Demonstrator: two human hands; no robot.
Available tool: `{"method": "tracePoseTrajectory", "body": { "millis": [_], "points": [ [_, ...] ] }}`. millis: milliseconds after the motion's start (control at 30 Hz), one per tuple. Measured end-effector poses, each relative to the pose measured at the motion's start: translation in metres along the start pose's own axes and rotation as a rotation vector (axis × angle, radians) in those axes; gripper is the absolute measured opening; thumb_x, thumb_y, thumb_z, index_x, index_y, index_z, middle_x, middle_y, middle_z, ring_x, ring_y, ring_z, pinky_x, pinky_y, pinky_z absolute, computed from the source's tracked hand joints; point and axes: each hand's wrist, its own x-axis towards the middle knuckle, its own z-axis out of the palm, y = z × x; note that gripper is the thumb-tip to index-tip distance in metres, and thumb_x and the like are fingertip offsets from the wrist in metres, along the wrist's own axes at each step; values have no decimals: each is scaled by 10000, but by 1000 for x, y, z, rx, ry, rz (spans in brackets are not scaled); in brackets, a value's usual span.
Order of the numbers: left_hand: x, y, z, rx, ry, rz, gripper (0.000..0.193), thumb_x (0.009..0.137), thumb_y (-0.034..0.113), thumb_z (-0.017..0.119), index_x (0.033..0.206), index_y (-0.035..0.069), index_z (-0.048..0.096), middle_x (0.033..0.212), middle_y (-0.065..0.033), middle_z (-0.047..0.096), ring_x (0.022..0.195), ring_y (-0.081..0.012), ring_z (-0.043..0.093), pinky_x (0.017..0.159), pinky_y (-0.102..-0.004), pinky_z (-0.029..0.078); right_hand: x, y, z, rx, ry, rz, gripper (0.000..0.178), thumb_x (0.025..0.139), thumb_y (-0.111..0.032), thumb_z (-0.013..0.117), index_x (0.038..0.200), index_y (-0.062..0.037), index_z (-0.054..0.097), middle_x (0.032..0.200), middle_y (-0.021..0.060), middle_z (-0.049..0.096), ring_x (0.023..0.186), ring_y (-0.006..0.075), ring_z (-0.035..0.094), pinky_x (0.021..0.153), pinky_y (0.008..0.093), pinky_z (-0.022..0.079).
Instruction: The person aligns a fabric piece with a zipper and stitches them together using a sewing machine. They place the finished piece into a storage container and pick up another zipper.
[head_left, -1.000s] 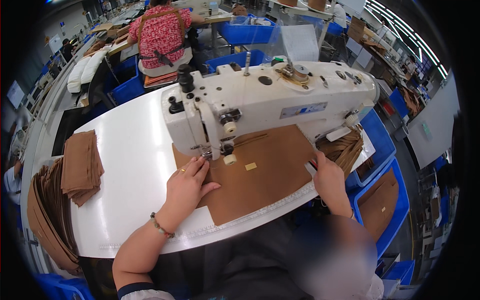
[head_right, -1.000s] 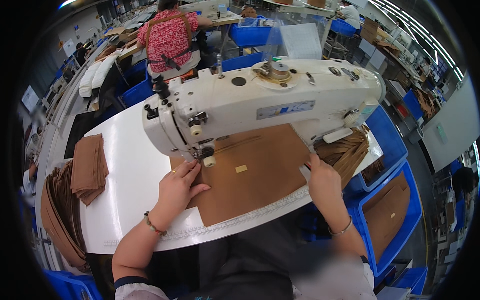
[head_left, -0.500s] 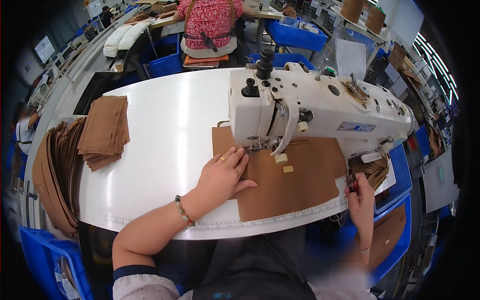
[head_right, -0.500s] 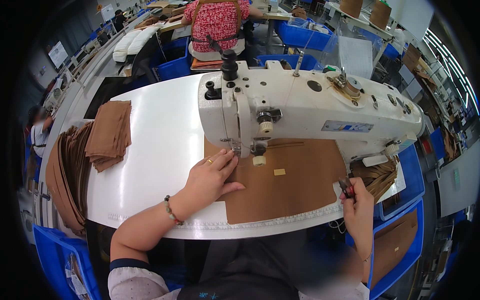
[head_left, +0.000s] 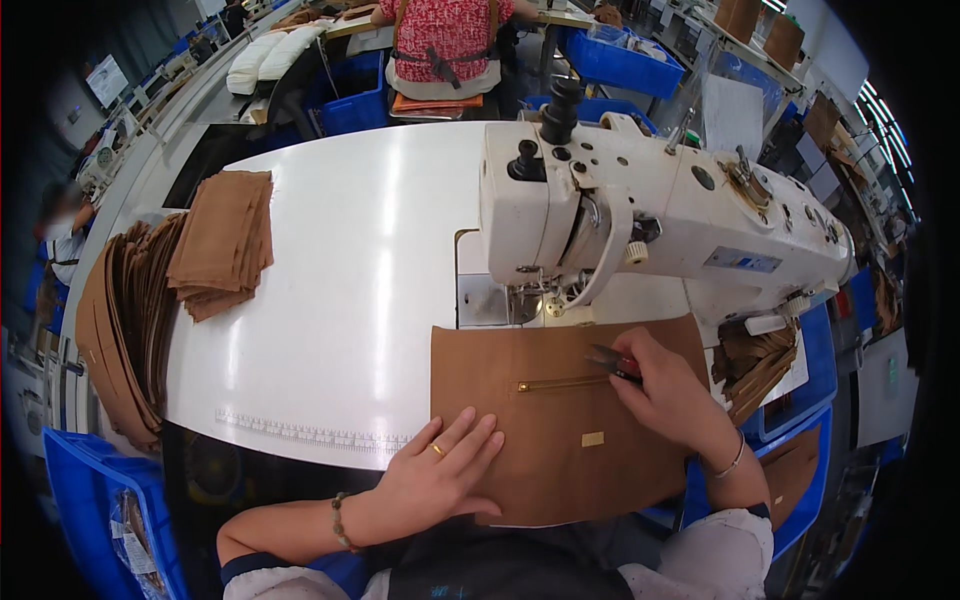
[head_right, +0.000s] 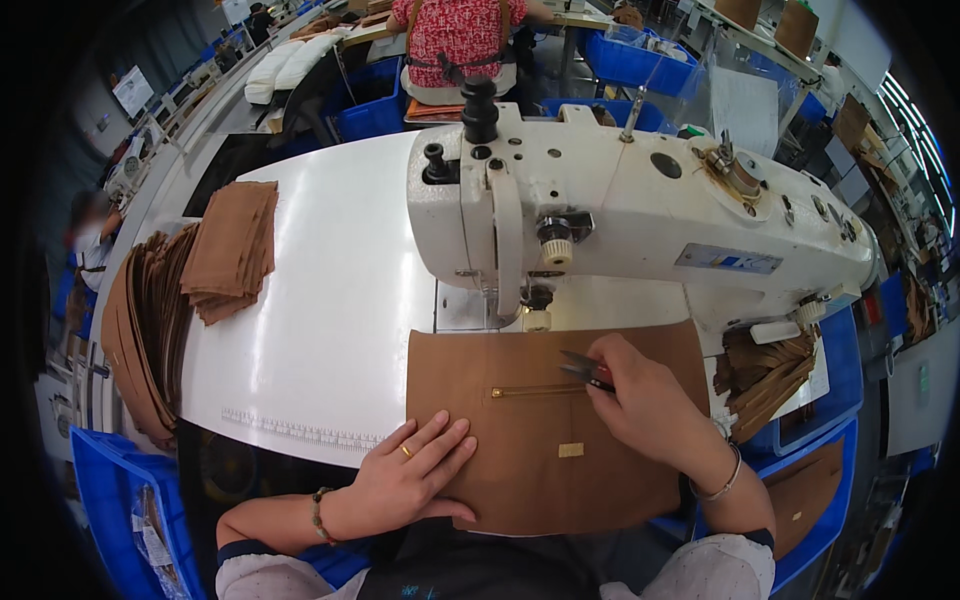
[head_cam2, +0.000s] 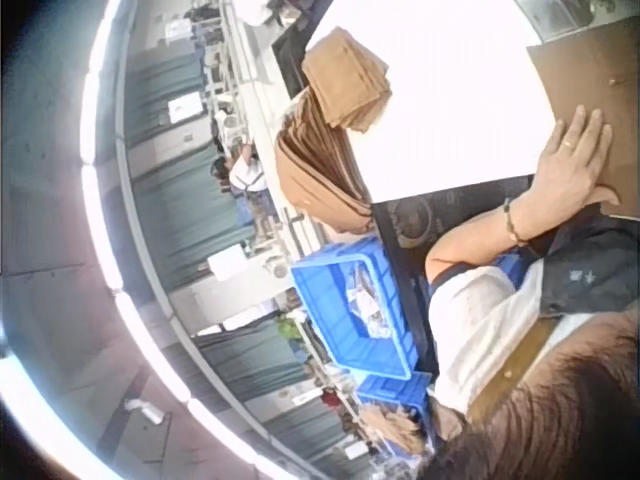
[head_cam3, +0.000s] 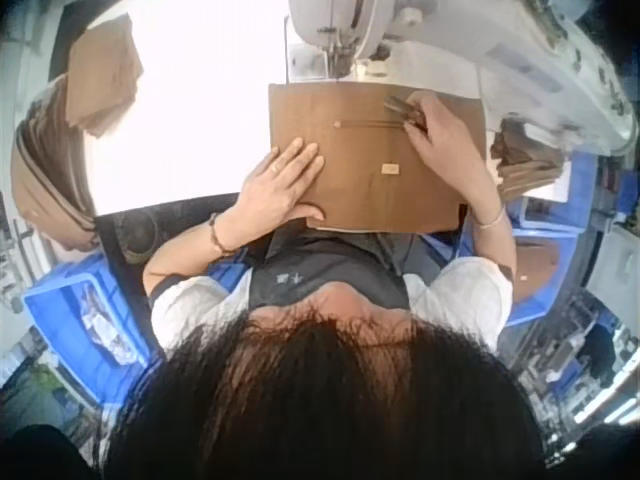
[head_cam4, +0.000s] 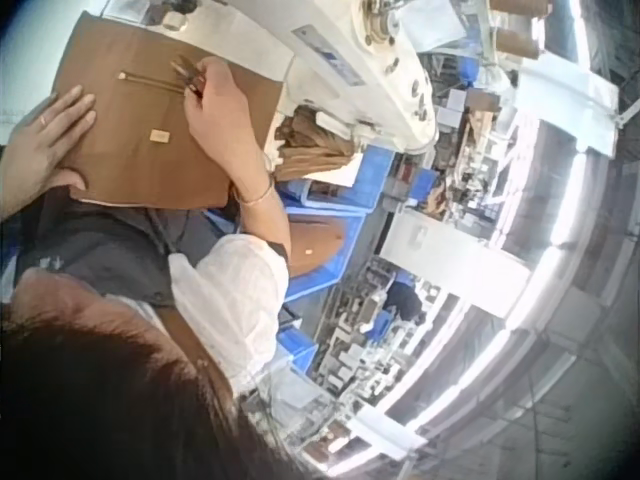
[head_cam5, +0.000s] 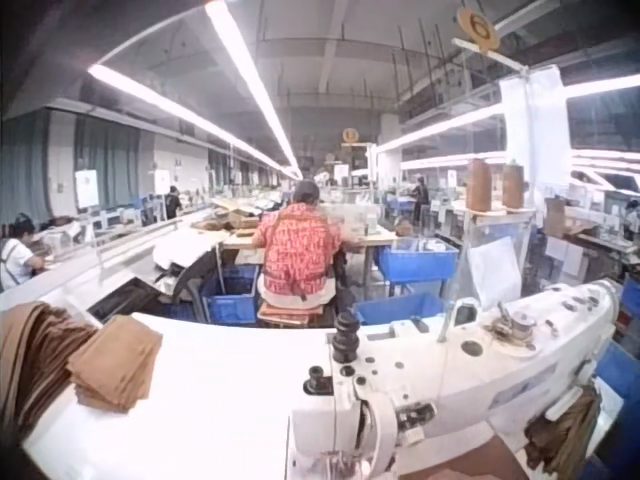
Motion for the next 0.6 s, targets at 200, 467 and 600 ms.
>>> {"method": "tracePoseTrajectory", "body": {
  "millis": [200, 467, 600],
  "points": [
    [-3, -1, 17, 60, 131, -50, 808, 748, 679, 762, 1324, 115, 699, 1422, -83, 636, 1342, -279, 589, 1085, -439, 483, 42, -2, 40, -530, 184, -499, 215, 886, -124, 679, 1061, -76, 562, 874, 71, 577, 800, 245, 649, 677, 363, 541],
    [-1, -1, 17, 53, 173, -69, 742, 774, 659, 762, 1297, 134, 716, 1406, -60, 653, 1338, -242, 593, 1086, -423, 477, 56, -3, 55, -645, 81, -816, 175, 865, -172, 646, 1018, -100, 602, 829, 42, 561, 762, 189, 629, 624, 316, 526],
    [15, -12, -2, 54, 202, -22, 673, 763, 577, 815, 1249, 120, 727, 1352, -68, 676, 1241, -243, 643, 1015, -414, 518, 56, 7, 43, -642, 113, -623, 179, 879, -183, 656, 1027, -86, 629, 844, 44, 578, 800, 218, 648, 633, 333, 529]
  ]
}}
